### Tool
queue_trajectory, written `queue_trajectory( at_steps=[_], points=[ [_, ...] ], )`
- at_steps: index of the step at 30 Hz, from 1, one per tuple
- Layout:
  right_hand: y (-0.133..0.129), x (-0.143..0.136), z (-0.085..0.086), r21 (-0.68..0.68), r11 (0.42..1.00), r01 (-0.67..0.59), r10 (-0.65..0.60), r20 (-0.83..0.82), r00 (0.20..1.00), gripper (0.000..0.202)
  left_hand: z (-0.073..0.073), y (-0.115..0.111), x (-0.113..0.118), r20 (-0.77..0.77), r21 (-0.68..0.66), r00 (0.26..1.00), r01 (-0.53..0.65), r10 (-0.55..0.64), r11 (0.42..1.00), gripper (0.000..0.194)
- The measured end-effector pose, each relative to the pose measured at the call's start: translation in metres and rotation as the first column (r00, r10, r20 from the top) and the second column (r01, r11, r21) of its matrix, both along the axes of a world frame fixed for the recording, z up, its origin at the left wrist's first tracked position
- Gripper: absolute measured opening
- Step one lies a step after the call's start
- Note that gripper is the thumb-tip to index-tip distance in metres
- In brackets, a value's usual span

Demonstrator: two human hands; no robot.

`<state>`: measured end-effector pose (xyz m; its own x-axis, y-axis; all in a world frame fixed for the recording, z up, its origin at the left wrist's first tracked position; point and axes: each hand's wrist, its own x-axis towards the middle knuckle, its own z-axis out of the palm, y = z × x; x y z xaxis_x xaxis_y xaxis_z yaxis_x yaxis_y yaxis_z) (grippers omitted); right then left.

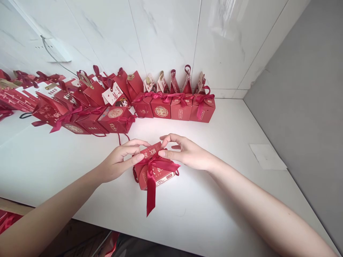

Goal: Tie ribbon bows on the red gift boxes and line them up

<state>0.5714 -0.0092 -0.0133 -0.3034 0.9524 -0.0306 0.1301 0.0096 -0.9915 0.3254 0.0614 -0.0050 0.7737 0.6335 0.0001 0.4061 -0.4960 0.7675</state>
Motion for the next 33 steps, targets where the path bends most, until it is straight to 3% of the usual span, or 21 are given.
queue_trajectory(
  at_steps=[5,9,13,17,20,23,27,33],
  points=[
    [0.001,-0.003,-0.008,-0.028,0.999,0.019,-0.019,0.001,1.0,0.034,-0.004,-0.007,0.009,0.03,-0.024,0.994,-0.104,0.105,0.994,0.034],
    [0.001,-0.006,-0.01,-0.049,0.996,0.069,-0.07,-0.001,0.998,0.033,-0.006,-0.009,0.011,-0.016,-0.027,0.997,-0.072,0.072,0.997,0.027],
    [-0.002,-0.007,-0.006,-0.084,0.996,0.042,-0.038,0.054,0.998,0.034,-0.007,-0.007,0.009,-0.023,-0.057,1.0,-0.018,0.017,0.998,0.024],
    [-0.006,-0.009,0.0,-0.01,1.0,0.025,-0.024,0.07,0.997,0.032,-0.007,-0.007,0.009,0.006,-0.108,1.0,-0.012,0.013,0.994,0.038],
    [-0.006,-0.008,0.003,0.03,0.998,-0.059,0.056,0.082,0.995,0.024,-0.008,-0.006,0.009,0.022,-0.156,1.0,-0.012,0.015,0.988,0.042],
    [-0.005,-0.006,0.004,0.027,0.992,-0.126,0.124,0.049,0.991,0.025,-0.008,-0.005,0.008,0.018,-0.166,1.0,0.005,-0.003,0.986,0.038],
    [-0.002,-0.004,0.002,0.032,0.995,-0.099,0.098,0.016,0.995,0.036,-0.003,-0.003,0.006,-0.003,-0.159,0.998,0.066,-0.067,0.985,0.026],
    [-0.002,-0.005,-0.003,0.047,0.996,-0.08,0.08,0.018,0.997,0.033,0.001,-0.001,0.004,-0.04,-0.178,0.993,0.103,-0.112,0.979,0.018]
  ],
)
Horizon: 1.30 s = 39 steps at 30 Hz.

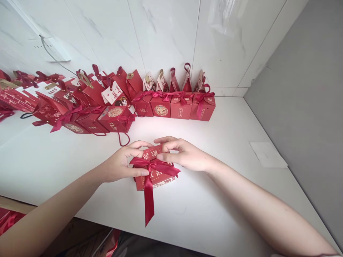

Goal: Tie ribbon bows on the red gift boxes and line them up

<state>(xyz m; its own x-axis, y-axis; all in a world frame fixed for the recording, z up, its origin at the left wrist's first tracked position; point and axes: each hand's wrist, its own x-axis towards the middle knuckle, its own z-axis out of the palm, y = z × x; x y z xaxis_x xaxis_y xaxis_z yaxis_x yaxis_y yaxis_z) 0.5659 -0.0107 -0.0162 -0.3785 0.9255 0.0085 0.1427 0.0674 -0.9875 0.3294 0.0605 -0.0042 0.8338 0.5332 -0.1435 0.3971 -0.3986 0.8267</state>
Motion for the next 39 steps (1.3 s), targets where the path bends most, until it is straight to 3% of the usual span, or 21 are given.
queue_trajectory(
  at_steps=[15,17,21,24,28,33,39],
  points=[
    [0.004,0.001,-0.006,-0.026,0.997,0.067,-0.067,-0.019,0.998,0.034,0.0,0.003,-0.004,-0.003,0.052,0.999,-0.051,0.051,0.997,0.029],
    [0.003,0.004,-0.003,-0.003,0.993,0.117,-0.117,0.014,0.993,0.027,0.0,0.003,-0.005,0.042,0.099,0.994,-0.101,0.097,0.99,0.033],
    [-0.001,0.015,0.007,0.048,0.969,0.241,-0.245,0.246,0.938,0.029,0.001,-0.003,-0.001,0.179,0.23,0.965,-0.232,0.193,0.945,0.015],
    [-0.007,0.023,0.014,-0.026,0.99,0.138,-0.109,0.472,0.875,0.039,0.0,-0.009,0.005,0.222,0.3,0.962,-0.226,0.162,0.927,0.024],
    [-0.014,0.023,0.02,-0.164,0.984,-0.068,0.141,0.486,0.863,0.04,-0.006,-0.014,0.01,0.145,0.294,0.98,-0.178,0.14,0.939,0.012],
    [-0.015,0.02,0.023,-0.142,0.968,-0.207,0.247,0.393,0.886,0.034,-0.009,-0.014,0.01,0.108,0.235,0.98,-0.187,0.166,0.954,0.008],
    [-0.013,0.025,0.025,-0.134,0.951,-0.279,0.309,0.431,0.848,0.029,-0.012,-0.012,0.01,0.114,0.224,0.982,-0.172,0.149,0.959,0.007]
  ],
)
